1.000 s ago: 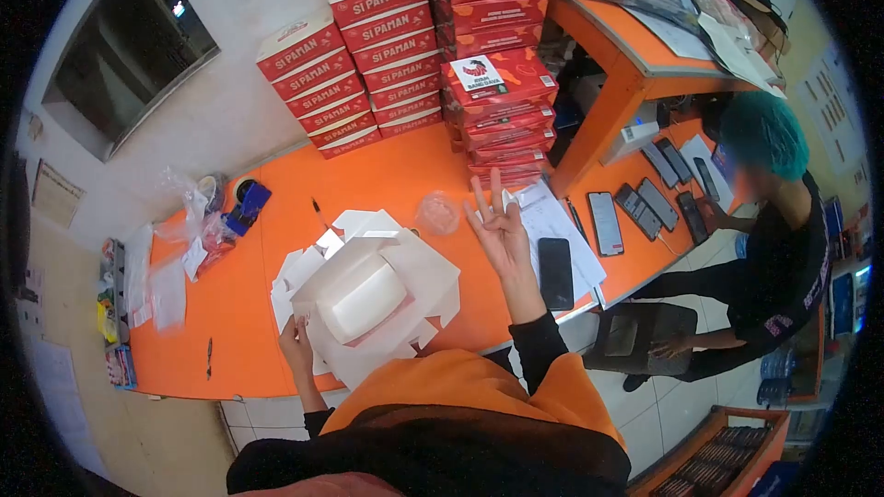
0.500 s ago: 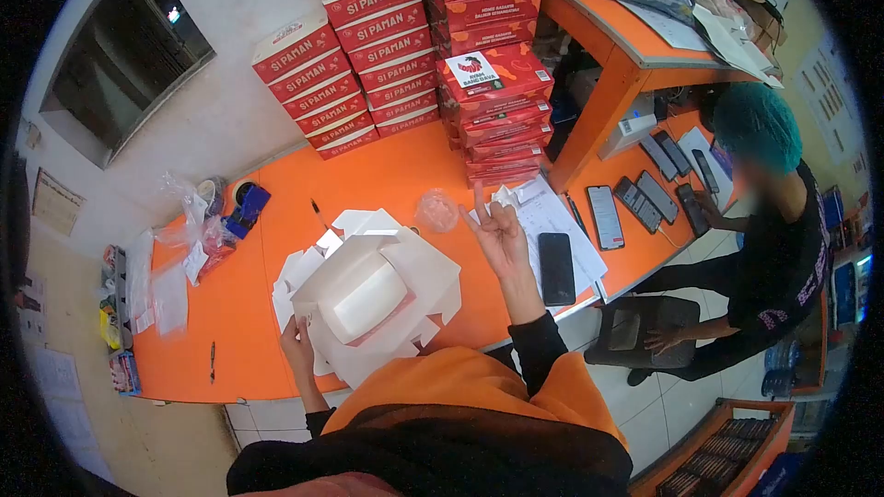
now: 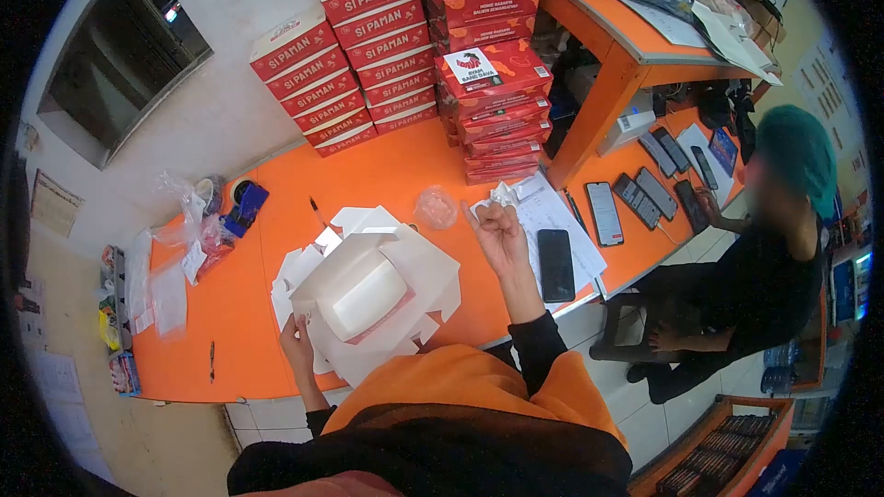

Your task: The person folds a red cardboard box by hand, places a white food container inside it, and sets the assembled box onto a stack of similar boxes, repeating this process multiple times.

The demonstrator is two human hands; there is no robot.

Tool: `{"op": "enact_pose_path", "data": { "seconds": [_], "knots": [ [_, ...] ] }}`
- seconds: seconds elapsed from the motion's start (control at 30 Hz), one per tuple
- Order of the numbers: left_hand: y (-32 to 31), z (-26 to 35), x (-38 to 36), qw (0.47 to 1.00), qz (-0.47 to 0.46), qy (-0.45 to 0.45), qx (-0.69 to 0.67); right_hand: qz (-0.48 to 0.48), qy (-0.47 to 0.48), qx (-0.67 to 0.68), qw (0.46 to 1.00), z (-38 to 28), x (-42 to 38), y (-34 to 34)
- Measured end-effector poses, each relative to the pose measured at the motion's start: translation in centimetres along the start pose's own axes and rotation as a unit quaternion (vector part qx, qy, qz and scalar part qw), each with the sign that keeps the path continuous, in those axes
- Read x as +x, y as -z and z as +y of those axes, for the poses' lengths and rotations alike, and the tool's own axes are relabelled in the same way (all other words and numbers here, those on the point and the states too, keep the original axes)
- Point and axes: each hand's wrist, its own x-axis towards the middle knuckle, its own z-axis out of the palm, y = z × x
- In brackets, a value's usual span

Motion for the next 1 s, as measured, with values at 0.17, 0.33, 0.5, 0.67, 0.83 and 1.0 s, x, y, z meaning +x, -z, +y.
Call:
{"op": "enact_pose_path", "data": {
  "seconds": [0.17, 0.33, 0.5, 0.67, 0.83, 1.0],
  "knots": [
    [0.0, 0.3, 0.0, 1.0, -0.002, 0.01, 0.006, 0.0, -0.002, 0.003, 1.0, 0.1, -0.1, -0.3],
    [0.2, 0.9, 0.0, 1.0, -0.002, 0.025, 0.002, 0.012, 0.003, -0.001, 1.0, 0.0, -0.1, -0.3],
    [0.1, 0.4, 0.1, 0.999, -0.005, 0.035, 0.002, 0.028, 0.024, 0.011, 0.999, -0.1, -0.2, 0.1],
    [0.0, 0.5, 0.0, 0.999, 0.0, 0.035, 0.001, -0.08, -0.022, 0.019, 0.996, -0.9, 0.1, 2.1],
    [0.1, 0.8, 0.0, 0.999, -0.003, 0.047, 0.002, -0.019, -0.009, -0.005, 1.0, 0.2, -0.9, -2.9],
    [0.0, 0.2, 0.1, 0.999, -0.005, 0.031, 0.015, -0.042, 0.007, -0.118, 0.992, 0.1, -0.7, -3.3]
  ]
}}
